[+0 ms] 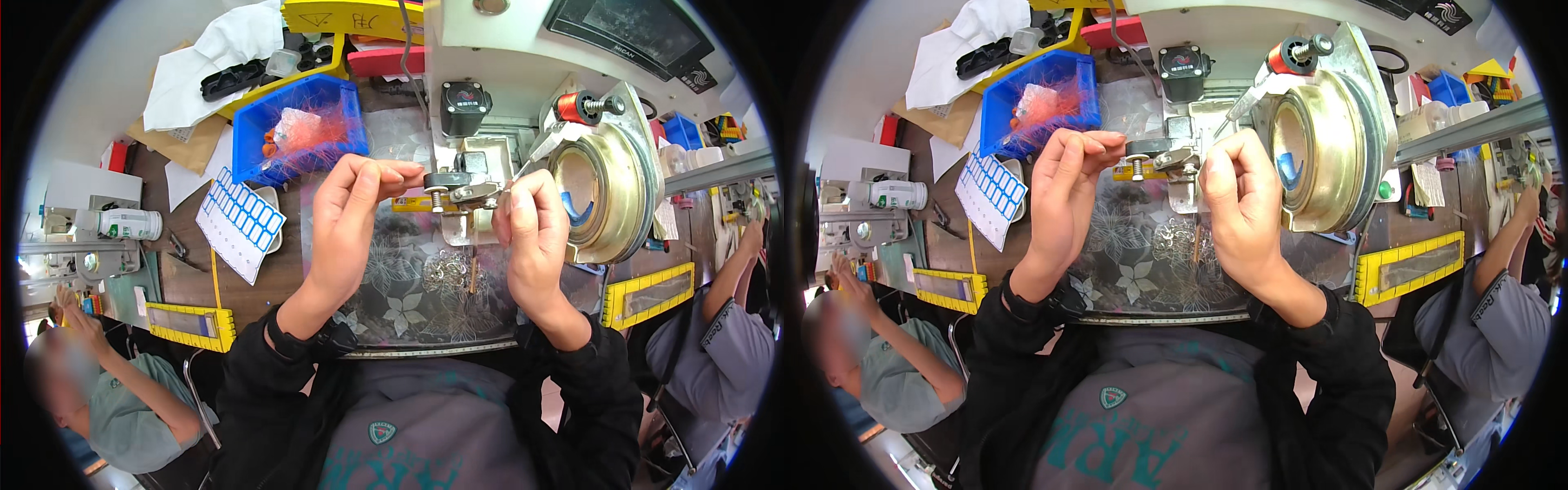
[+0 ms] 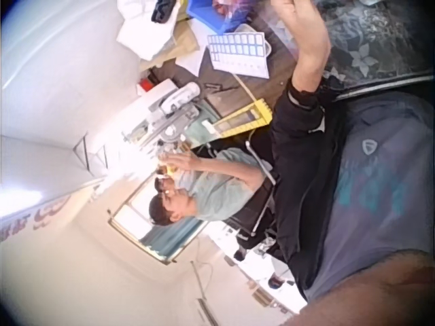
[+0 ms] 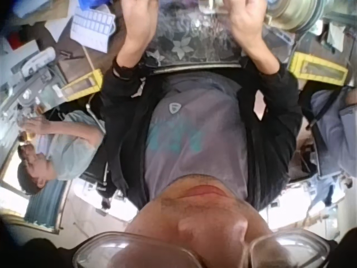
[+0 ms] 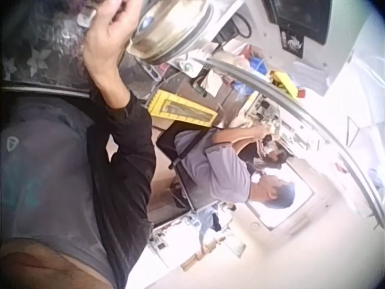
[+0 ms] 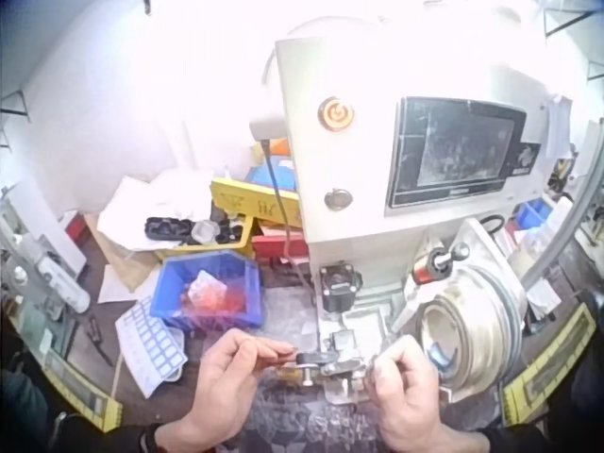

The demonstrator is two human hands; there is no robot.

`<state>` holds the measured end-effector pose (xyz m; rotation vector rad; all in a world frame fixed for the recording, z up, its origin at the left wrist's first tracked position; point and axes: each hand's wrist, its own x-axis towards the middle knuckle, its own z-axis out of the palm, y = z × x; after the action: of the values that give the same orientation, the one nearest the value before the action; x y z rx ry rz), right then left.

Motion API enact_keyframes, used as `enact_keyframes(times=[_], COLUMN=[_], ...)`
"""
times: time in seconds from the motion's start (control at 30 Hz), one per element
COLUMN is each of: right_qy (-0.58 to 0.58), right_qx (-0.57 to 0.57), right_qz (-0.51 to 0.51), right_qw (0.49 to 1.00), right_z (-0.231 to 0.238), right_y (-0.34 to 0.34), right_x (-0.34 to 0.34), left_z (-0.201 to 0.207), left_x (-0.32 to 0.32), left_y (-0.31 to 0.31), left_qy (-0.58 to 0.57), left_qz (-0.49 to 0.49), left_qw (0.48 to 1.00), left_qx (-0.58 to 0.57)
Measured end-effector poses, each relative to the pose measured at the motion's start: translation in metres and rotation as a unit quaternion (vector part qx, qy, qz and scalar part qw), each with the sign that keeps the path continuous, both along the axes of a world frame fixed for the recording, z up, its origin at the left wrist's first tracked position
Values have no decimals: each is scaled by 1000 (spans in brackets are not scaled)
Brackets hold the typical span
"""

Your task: Assembling small metal components using various tools at a fabrication workbench.

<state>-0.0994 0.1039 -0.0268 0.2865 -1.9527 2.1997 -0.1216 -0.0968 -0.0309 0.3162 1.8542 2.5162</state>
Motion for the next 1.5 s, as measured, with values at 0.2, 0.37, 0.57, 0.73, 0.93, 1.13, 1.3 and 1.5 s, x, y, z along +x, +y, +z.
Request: enact_keyframes(times=[0.2, 0.37, 0.57, 0.73, 0.93, 1.13, 1.3, 1.5], right_qy=[-5, -19, -7, 5, 29, 15, -13, 13], right_qx=[22, 19, 36, 48, 61, 50, 40, 11], right_qz=[1, -5, -16, -18, -23, -28, 8, 17], right_qw=[1000, 1000, 999, 999, 997, 998, 999, 1000], right_z=[-1, 1, 2, 2, -2, 2, -2, 4], right_y=[3, 2, 2, 1, 3, 3, -3, -2], right_x=[-2, -1, -2, -3, -8, -2, 2, -3], left_z=[-2, -4, -14, -29, -28, -32, -44, -36], left_x=[-2, -3, -11, -17, -23, -40, -38, -40], left_y=[-3, -2, 26, 56, 49, 59, 63, 80], left_qy=[-50, -78, -115, -105, -85, -30, 95, 81], left_qz=[-21, -36, -5, 25, -9, -46, 26, 55], left_qw=[997, 993, 989, 993, 996, 998, 983, 995], left_qx=[55, 82, 89, 39, -32, 16, -152, -10])
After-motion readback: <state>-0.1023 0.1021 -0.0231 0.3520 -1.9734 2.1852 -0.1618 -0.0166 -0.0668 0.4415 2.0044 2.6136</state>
